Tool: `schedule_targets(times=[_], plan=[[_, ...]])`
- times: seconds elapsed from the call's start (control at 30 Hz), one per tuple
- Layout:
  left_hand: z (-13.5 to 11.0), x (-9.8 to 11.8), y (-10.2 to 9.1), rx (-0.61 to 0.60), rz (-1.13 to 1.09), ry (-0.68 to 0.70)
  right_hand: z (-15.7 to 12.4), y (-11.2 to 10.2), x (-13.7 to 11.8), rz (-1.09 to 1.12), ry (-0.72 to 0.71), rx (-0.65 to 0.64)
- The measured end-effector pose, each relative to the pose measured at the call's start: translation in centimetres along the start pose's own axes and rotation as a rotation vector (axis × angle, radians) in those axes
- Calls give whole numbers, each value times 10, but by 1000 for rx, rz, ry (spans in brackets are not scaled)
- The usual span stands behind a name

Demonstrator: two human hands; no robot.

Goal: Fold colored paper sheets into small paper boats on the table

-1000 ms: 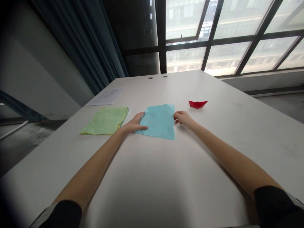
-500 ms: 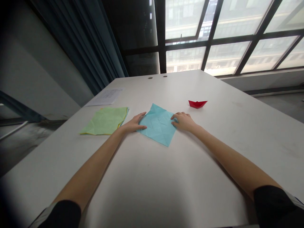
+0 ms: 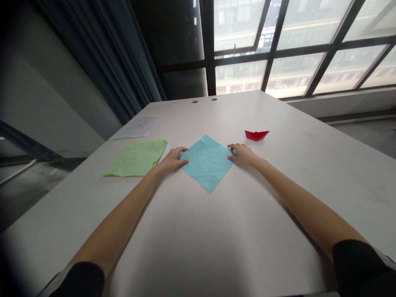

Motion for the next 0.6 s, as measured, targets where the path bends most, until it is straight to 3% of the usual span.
schedule_targets(times=[0.1, 0.37, 0.6], plan=[[-2, -4, 0, 21, -118, -40, 2, -1, 2, 59, 4, -10], [-5, -14, -5, 56, -170, -67, 4, -3, 14, 174, 82, -26], [-5, -18, -1, 13, -215, -20, 3, -4, 13, 180, 12, -98]])
Point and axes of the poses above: each hand's wrist, its own z-axis towards the middle knuckle, its own y-axis out of the palm, x = y × z, the point moved 10 cm from there along z, towards the middle knuckle, and after that the axes turned 14 degrees about y, right-handed, at the moved point
